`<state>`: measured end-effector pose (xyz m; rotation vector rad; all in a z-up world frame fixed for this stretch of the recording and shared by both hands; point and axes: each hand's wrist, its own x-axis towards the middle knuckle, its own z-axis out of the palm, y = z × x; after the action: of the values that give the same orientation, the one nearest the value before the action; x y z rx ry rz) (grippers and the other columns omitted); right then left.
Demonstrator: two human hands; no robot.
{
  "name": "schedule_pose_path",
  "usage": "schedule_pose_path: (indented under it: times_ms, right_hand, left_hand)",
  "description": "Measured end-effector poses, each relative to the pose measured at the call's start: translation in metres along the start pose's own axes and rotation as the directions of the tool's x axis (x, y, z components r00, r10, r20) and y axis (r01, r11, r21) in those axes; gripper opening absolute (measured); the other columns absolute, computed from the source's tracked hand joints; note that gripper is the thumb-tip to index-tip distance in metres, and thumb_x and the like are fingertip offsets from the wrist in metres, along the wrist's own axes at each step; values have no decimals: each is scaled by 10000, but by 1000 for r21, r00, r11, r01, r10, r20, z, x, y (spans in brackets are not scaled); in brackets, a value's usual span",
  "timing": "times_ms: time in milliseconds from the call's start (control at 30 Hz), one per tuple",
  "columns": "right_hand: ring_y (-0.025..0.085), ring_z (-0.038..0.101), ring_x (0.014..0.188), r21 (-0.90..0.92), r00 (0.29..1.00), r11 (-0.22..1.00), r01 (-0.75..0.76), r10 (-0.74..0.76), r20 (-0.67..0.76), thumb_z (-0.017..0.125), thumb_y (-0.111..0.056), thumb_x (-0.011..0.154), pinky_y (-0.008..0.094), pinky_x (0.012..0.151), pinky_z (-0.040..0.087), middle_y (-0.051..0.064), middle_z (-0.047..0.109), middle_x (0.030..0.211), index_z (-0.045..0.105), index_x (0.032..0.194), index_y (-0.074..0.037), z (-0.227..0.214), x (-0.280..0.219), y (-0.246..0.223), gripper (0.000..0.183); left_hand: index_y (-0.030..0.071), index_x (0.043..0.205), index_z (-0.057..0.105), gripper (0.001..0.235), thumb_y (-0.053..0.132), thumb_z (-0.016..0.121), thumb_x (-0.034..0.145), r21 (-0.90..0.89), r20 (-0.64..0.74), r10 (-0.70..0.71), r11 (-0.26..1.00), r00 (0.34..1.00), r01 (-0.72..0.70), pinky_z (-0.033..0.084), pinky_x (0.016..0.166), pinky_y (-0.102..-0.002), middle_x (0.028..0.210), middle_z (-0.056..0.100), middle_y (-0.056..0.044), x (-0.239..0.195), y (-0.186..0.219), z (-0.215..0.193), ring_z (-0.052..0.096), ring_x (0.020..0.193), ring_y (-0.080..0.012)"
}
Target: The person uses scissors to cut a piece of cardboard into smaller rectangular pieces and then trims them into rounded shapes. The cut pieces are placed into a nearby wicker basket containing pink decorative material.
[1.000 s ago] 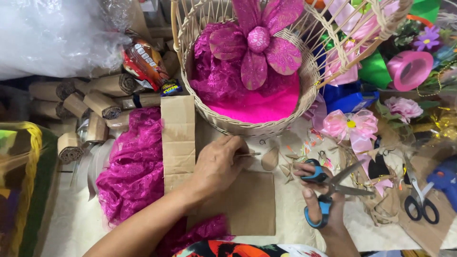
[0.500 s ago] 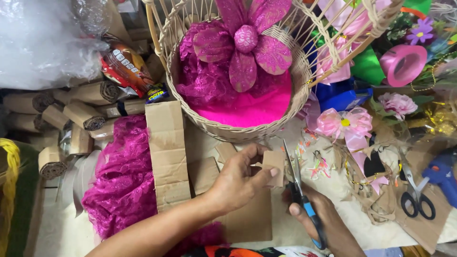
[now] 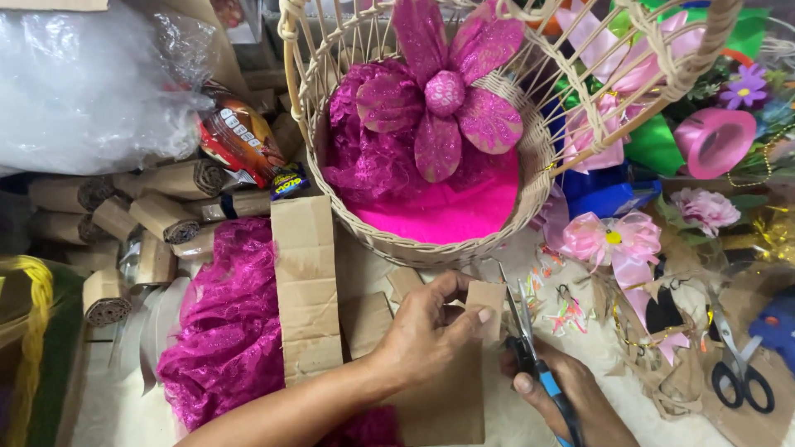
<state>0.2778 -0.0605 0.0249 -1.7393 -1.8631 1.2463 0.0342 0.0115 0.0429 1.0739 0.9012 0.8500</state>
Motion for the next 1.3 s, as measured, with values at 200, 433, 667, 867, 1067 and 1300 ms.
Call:
schedule_pose_path:
  times_ms: [200, 433, 667, 867, 1067, 1300]
  right_hand:
    - [96, 808, 868, 48, 991, 991, -125, 122, 59, 545, -664, 790, 276, 802, 608, -47, 843, 989, 768, 1105, -191, -4, 0, -9, 611]
    - [138, 856, 854, 184, 978, 963, -199, 184, 94, 586, -668, 740, 295, 799, 650, -5, 836, 990, 786, 1096, -141, -2, 2, -8, 666]
    - [119, 757, 842, 98, 999, 995, 17, -21, 39, 548, -650, 851, 276, 760, 570, -26, 788, 912, 753, 1010, -157, 1, 4, -26, 557]
    - [230, 734, 1198, 104, 987, 982, 160, -157, -38, 499, -616, 921, 363, 984, 530, 93, 795, 1239, 691, 1258, -109, 13, 12, -31, 639]
    - [228, 682, 1303, 124, 990, 985, 118, -107, -91, 451, -652, 913, 347, 1035, 499, 98, 763, 1335, 694, 1308, -93, 15, 10, -42, 727]
    - [142, 712, 533, 102, 994, 995, 10, 1, -108, 393, -712, 861, 295, 523, 596, 2, 693, 578, 788, 1014, -144, 25, 6, -24, 708]
  left_hand:
    - [83, 1150, 635, 226, 217, 632, 968, -4, -7, -38, 999, 999, 38, 583, 744, -231, 954, 679, -5, -2, 6, 0, 673, 823, -74]
    - [102, 1098, 642, 187, 229, 627, 962, 66, -30, -16, 998, 999, 18, 517, 640, -237, 859, 622, 21, 0, 6, -2, 582, 703, -55]
    - [76, 1121, 651, 227, 227, 598, 959, 46, -21, 1, 999, 1000, 0, 605, 681, -248, 972, 731, -23, 1, 6, 4, 689, 791, -87]
    - [64, 1087, 624, 180, 185, 636, 954, -18, -28, -54, 998, 998, 54, 654, 601, -253, 843, 709, -46, 3, 2, 11, 702, 636, -109]
    - [87, 1083, 652, 193, 227, 627, 953, 88, -11, -1, 996, 1000, 2, 575, 611, -260, 825, 711, -5, 3, 6, 12, 691, 679, -95]
    - [145, 944, 579, 157, 283, 649, 968, 256, -19, -20, 966, 1000, 25, 404, 533, -325, 623, 449, 50, 3, 2, 10, 428, 543, -113]
